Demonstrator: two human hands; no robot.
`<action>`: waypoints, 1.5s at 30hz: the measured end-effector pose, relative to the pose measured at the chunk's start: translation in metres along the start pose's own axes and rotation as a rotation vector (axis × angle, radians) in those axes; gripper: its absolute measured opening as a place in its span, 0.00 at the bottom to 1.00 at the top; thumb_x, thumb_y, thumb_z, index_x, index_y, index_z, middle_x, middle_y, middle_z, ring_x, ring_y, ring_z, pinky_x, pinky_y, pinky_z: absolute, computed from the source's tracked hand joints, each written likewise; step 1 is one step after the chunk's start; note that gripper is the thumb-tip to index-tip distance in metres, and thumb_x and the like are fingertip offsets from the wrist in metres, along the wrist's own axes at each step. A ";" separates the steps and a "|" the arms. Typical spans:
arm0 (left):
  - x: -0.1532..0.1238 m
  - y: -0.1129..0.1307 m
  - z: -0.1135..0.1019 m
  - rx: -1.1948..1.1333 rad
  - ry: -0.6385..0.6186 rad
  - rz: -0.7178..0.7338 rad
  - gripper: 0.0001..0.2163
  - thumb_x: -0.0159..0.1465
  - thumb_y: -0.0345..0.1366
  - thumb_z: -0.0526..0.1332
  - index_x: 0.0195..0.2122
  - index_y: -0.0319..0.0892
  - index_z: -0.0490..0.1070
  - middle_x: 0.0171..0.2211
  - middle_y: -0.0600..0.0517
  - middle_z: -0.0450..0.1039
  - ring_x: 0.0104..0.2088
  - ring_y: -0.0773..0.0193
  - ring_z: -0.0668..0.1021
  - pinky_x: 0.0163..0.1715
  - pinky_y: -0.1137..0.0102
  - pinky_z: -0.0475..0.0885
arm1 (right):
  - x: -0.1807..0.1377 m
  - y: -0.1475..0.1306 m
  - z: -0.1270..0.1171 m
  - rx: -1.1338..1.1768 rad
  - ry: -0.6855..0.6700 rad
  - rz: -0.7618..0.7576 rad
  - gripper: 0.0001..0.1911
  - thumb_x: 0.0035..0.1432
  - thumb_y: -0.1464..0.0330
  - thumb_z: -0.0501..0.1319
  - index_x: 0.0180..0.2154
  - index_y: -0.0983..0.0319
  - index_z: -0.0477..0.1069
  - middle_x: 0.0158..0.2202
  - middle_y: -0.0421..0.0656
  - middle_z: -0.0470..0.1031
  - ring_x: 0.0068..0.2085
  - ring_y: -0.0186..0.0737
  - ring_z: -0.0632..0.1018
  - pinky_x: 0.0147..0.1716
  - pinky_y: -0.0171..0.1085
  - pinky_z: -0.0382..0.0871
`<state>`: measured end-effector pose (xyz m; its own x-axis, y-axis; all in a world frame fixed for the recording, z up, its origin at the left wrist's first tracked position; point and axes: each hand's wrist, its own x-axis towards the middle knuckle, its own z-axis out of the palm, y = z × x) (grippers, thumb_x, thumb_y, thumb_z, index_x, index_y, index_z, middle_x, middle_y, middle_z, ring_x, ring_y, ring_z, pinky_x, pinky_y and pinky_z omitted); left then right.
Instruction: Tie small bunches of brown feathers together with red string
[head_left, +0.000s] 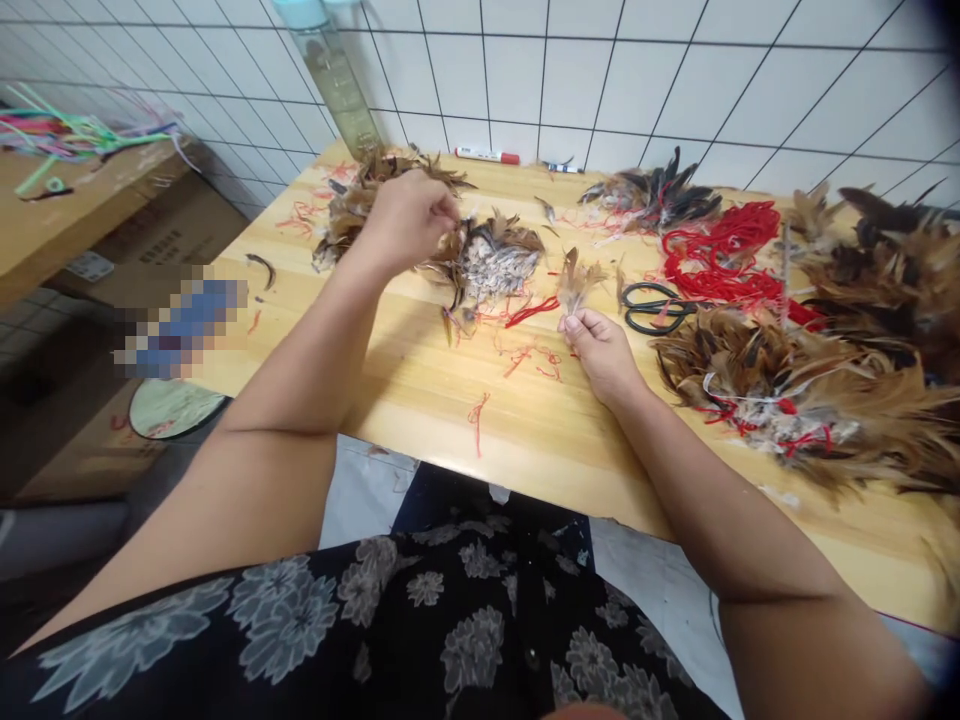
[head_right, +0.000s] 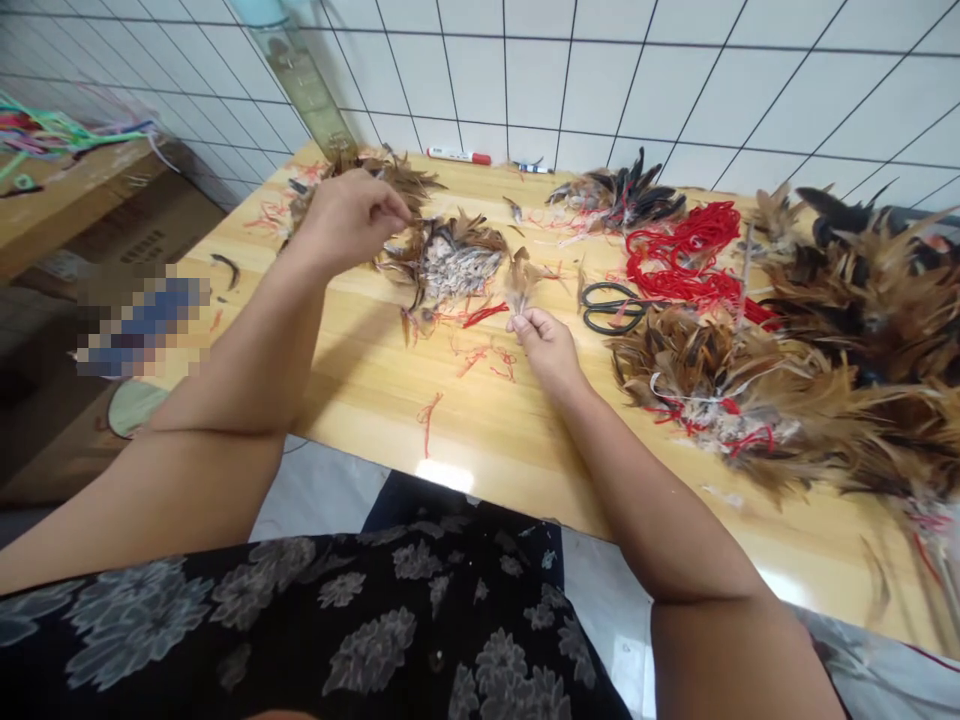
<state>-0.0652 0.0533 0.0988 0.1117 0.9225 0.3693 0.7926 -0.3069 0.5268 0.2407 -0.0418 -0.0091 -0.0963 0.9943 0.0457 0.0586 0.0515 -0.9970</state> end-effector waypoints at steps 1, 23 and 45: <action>0.002 -0.006 -0.005 0.069 -0.038 -0.036 0.12 0.65 0.21 0.70 0.31 0.47 0.79 0.38 0.49 0.82 0.50 0.48 0.83 0.60 0.55 0.76 | 0.000 0.000 0.000 0.000 0.001 -0.009 0.30 0.56 0.36 0.72 0.33 0.55 0.73 0.26 0.33 0.63 0.31 0.36 0.62 0.39 0.42 0.56; 0.005 -0.045 0.084 -0.148 0.003 -0.137 0.17 0.57 0.28 0.76 0.22 0.51 0.70 0.25 0.53 0.66 0.37 0.50 0.70 0.54 0.60 0.74 | 0.000 -0.001 -0.001 0.062 0.022 -0.029 0.41 0.52 0.24 0.75 0.32 0.55 0.74 0.25 0.34 0.62 0.31 0.35 0.62 0.35 0.40 0.55; -0.070 0.060 0.089 -1.066 -0.389 -0.334 0.24 0.71 0.45 0.88 0.32 0.44 0.74 0.27 0.54 0.72 0.26 0.64 0.77 0.26 0.71 0.72 | 0.009 0.008 0.007 -0.013 0.050 -0.034 0.34 0.64 0.34 0.76 0.33 0.57 0.78 0.28 0.37 0.68 0.34 0.37 0.67 0.38 0.39 0.64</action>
<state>0.0282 -0.0088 0.0364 0.3145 0.9468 -0.0687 -0.0623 0.0928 0.9937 0.2335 -0.0334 -0.0176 -0.0487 0.9953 0.0833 0.0688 0.0865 -0.9939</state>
